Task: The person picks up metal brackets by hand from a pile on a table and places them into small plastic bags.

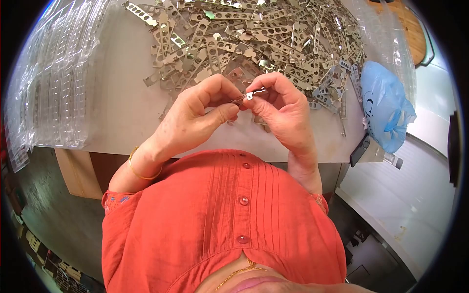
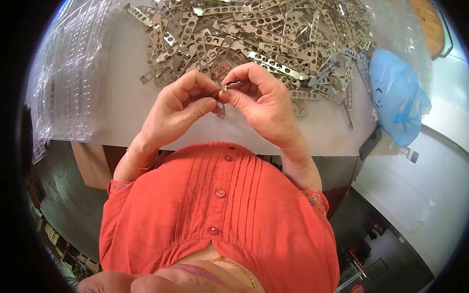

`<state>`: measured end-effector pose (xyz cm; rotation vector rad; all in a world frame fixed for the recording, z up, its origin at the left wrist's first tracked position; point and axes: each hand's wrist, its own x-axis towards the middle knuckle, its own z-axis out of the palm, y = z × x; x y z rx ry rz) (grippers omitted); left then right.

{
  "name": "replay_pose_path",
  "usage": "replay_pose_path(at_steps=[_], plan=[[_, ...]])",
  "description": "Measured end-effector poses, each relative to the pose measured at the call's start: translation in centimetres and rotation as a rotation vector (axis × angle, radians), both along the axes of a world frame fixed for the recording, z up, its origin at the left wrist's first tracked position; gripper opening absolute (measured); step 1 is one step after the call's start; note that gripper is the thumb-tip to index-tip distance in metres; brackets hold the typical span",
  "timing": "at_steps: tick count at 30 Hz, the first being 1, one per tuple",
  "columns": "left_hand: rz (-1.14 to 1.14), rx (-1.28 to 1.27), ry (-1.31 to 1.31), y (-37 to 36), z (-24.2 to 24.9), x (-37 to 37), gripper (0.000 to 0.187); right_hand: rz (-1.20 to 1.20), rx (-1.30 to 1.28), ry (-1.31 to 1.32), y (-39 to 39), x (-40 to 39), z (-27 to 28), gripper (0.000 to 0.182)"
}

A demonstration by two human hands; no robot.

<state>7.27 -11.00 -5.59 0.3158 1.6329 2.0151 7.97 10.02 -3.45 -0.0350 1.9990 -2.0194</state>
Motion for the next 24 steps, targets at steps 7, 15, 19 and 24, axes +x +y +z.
replay_pose_path(at_steps=[7, 15, 19, 24], plan=[[-0.089, -0.297, 0.084, 0.0, 0.4, 0.2, 0.013, 0.006, 0.071, 0.004, 0.6, -0.2, 0.4, 0.016], [-0.070, -0.121, -0.205, 0.7, 0.6, 0.7, 0.014, -0.049, 0.297, 0.239, -0.5, 0.2, -0.3, 0.031], [-0.050, -0.103, -0.234, 0.8, 0.6, 0.7, 0.015, -0.074, 0.338, 0.283, -1.1, 0.3, -0.5, 0.030], [-0.038, -0.109, -0.315, 0.8, 0.9, 0.7, 0.016, -0.120, 0.243, 0.219, -1.1, 0.3, -0.8, 0.026]])
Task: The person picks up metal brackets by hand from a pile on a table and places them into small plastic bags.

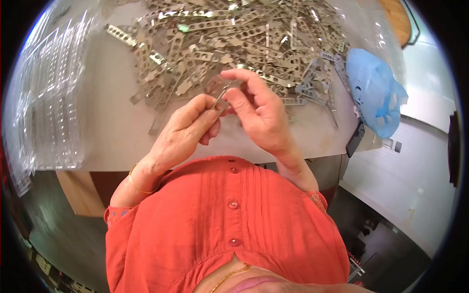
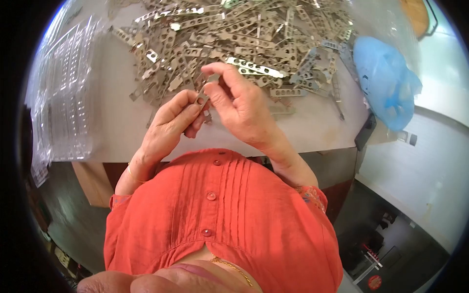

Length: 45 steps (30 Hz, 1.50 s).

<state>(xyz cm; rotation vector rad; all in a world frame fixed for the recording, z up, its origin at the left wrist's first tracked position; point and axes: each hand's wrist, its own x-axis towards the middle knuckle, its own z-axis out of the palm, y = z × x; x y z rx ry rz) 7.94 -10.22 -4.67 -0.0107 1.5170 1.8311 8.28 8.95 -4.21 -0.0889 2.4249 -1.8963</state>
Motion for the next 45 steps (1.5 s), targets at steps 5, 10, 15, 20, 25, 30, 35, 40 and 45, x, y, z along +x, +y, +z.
replay_pose_path(at_steps=[5, 10, 15, 20, 25, 30, 35, 40, 45], plan=[[-0.064, -0.013, 0.086, 0.2, 0.1, 0.2, 0.018, 0.057, -0.072, -0.117, 0.4, 0.0, 0.4, 0.016], [-0.012, -0.076, 0.146, 0.6, -0.2, 0.2, 0.017, 0.095, -0.024, -0.044, 0.7, 0.2, 1.2, 0.017], [-0.017, -0.081, 0.164, 1.0, 0.0, 0.4, 0.017, 0.009, 0.054, 0.158, 1.9, 0.3, 1.4, 0.024], [0.072, -0.116, 0.167, 1.5, 0.2, 0.7, 0.019, -0.341, 0.181, 0.349, 7.8, -0.4, 2.7, 0.020], [0.075, -0.126, 0.167, 1.4, 0.6, 0.8, 0.019, -0.807, 0.224, 0.627, 18.9, -0.7, 5.0, 0.016], [0.071, -0.130, 0.165, 1.6, 0.8, 0.7, 0.019, -1.145, 0.536, 0.611, 33.6, -0.9, 7.3, 0.017], [0.042, -0.109, 0.136, 1.6, 1.1, 0.6, 0.017, -1.169, 0.888, 0.110, 45.5, -1.5, 4.6, 0.031], [0.050, -0.104, 0.133, 1.3, 0.3, 0.9, 0.017, -1.138, 0.699, -0.260, 42.1, -3.0, 6.9, 0.061], [0.067, -0.121, 0.128, 1.1, 0.6, 1.0, 0.017, -1.075, 0.942, -0.266, 41.6, -4.3, 6.6, 0.064]])
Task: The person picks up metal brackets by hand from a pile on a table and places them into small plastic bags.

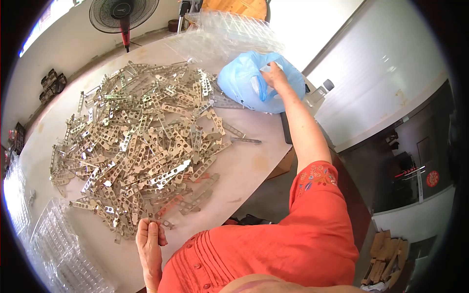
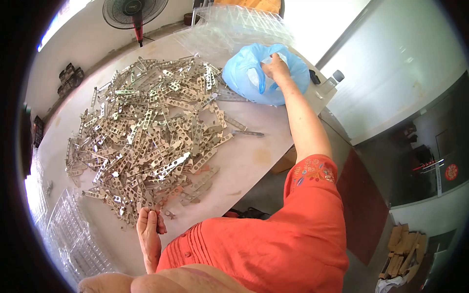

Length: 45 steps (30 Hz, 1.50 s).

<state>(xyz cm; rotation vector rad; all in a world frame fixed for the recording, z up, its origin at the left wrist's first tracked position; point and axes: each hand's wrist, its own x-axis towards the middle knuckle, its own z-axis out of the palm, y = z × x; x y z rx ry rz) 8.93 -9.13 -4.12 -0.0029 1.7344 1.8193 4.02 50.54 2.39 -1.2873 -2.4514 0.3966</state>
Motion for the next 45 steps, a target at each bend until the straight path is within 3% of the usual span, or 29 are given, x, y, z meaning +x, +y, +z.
replay_pose_path(at_steps=[1, 2, 4, 7, 11, 14, 16, 20, 22, 23, 26, 28, 33, 36, 40, 45], plan=[[0.003, 0.002, -0.001, 0.0, -0.1, 0.0, 0.017, 0.036, 0.206, -0.008, 0.7, -0.1, -0.6, 0.057], [0.006, 0.003, -0.002, -0.1, -0.2, 0.1, 0.016, 0.035, 0.206, -0.007, 1.6, -0.1, -1.0, 0.057], [0.003, 0.014, -0.006, -0.1, -0.6, 0.2, 0.016, 0.094, 0.114, -0.118, 2.2, -0.1, -0.8, 0.037], [0.000, 0.032, -0.006, -0.2, -0.7, 0.3, 0.016, 0.021, 0.030, -0.025, 1.6, 0.3, -0.5, 0.022], [0.012, 0.022, -0.021, -0.3, -0.2, 0.3, 0.016, -0.038, -0.001, 0.045, -0.4, 1.5, 0.8, 0.019], [0.045, 0.012, -0.027, -0.3, -0.2, 0.5, 0.017, -0.104, 0.235, 0.157, 0.5, 2.6, 0.0, 0.018], [0.040, 0.020, -0.021, -0.4, -0.4, 0.6, 0.017, 0.064, 0.460, 0.354, 0.6, 3.8, 0.1, 0.018], [0.059, 0.012, -0.003, -0.3, -0.5, 0.7, 0.018, 0.133, 0.536, 0.570, -0.4, 5.3, 1.6, 0.020], [0.060, 0.041, -0.004, -0.5, -0.5, 0.7, 0.018, 0.048, 0.285, 0.844, -2.8, 5.6, 3.7, 0.026], [0.062, 0.064, -0.006, -0.5, -0.5, 0.7, 0.018, 0.050, 0.290, 0.847, -4.3, 5.7, 4.8, 0.026], [0.087, 0.111, -0.006, -0.4, -0.5, 0.6, 0.018, 0.202, 0.133, 1.026, -9.5, 6.1, 7.1, 0.023], [0.088, 0.155, 0.016, -0.1, -0.4, 0.6, 0.018, 0.470, -0.227, 1.111, -12.3, 5.9, 7.1, 0.013], [0.019, 0.240, 0.074, -0.4, -0.3, 0.3, 0.017, 0.643, -0.578, 0.989, -21.2, 4.6, 4.4, 0.011], [0.046, 0.316, 0.061, -0.4, 0.7, -0.1, 0.020, 0.895, -1.001, 0.752, -25.6, 4.2, 1.8, 0.009], [-0.008, 0.527, 0.085, -1.1, 0.8, -1.3, 0.020, 1.007, -1.429, 0.609, -31.4, 3.9, -1.0, 0.010], [0.042, 0.596, 0.078, -1.1, 0.7, -1.8, 0.019, 1.197, -1.542, 0.404, -35.5, 3.5, -3.3, 0.010]])
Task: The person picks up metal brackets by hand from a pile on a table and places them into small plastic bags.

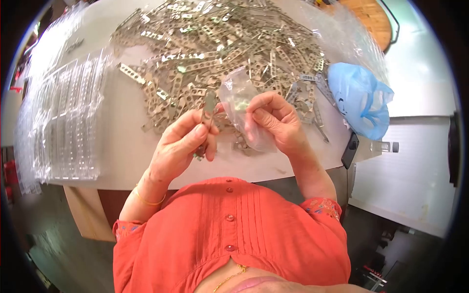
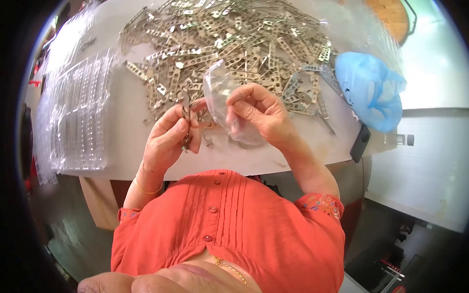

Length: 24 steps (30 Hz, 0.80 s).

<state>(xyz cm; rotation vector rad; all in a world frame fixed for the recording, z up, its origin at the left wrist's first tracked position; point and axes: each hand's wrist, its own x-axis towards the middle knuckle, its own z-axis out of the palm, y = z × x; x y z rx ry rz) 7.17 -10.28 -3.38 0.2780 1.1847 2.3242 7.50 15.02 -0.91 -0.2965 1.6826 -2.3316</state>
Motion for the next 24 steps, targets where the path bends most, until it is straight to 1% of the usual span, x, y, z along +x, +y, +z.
replay_pose_path(at_steps=[2, 4, 6, 7, 8, 10, 11, 12, 14, 16, 18, 19, 20, 22, 23, 24], plan=[[-0.062, 0.081, 0.014, -0.3, -0.9, -0.5, 0.019, 0.032, 0.051, -0.020, -0.8, 0.1, -0.6, 0.011], [-0.026, 0.061, -0.047, -0.3, 0.1, -0.5, 0.019, 0.062, 0.078, -0.075, -0.9, 0.2, -0.8, 0.012], [0.025, -0.091, 0.010, -0.5, 0.2, -0.9, 0.020, 0.093, 0.112, -0.112, -0.8, 0.4, -0.8, 0.013], [0.082, -0.206, 0.065, -0.6, 0.5, -1.0, 0.020, 0.091, 0.111, -0.118, -0.8, 0.5, -0.6, 0.013], [0.078, -0.208, 0.058, -0.5, 0.5, -0.9, 0.020, 0.083, 0.153, -0.151, -0.7, 0.5, -0.2, 0.014], [0.235, -0.313, 0.163, -0.3, 0.6, -1.0, 0.018, 0.073, 0.193, -0.183, -0.5, 0.4, -0.2, 0.015], [0.233, -0.316, 0.235, -0.5, 0.0, -1.2, 0.016, 0.073, 0.192, -0.204, -0.4, 0.4, -0.3, 0.017], [0.232, -0.318, 0.232, -0.4, 0.0, -1.2, 0.016, 0.073, 0.192, -0.226, -0.3, 0.5, -0.4, 0.020], [0.309, -0.385, 0.295, 0.1, 0.3, -1.2, 0.017, 0.077, 0.220, -0.218, -0.5, 0.5, -0.4, 0.020], [0.317, -0.399, 0.297, 0.3, 0.4, -1.8, 0.017, 0.076, 0.245, -0.221, -0.4, 0.5, -0.6, 0.019], [0.314, -0.417, 0.284, 0.3, 0.6, -1.4, 0.018, 0.253, 0.479, -0.137, 0.0, 0.3, -1.4, 0.017], [0.303, -0.419, 0.198, 0.2, 1.0, -1.3, 0.019, 0.174, 0.388, -0.048, -0.3, 0.2, -2.3, 0.017], [0.292, -0.418, 0.117, 0.2, 1.1, -1.4, 0.019, 0.169, 0.389, -0.050, -0.1, 0.0, -2.3, 0.017], [0.303, -0.369, 0.120, 0.0, 0.6, -1.6, 0.020, -0.007, 0.283, -0.224, 0.3, -0.7, -1.9, 0.018], [0.294, -0.370, 0.084, -0.1, 0.6, -1.5, 0.021, -0.085, 0.072, -0.254, 0.5, -1.0, -2.3, 0.018], [0.284, -0.371, 0.047, -0.3, 0.6, -1.3, 0.022, -0.091, 0.075, -0.250, 0.6, -1.3, -2.5, 0.018]])
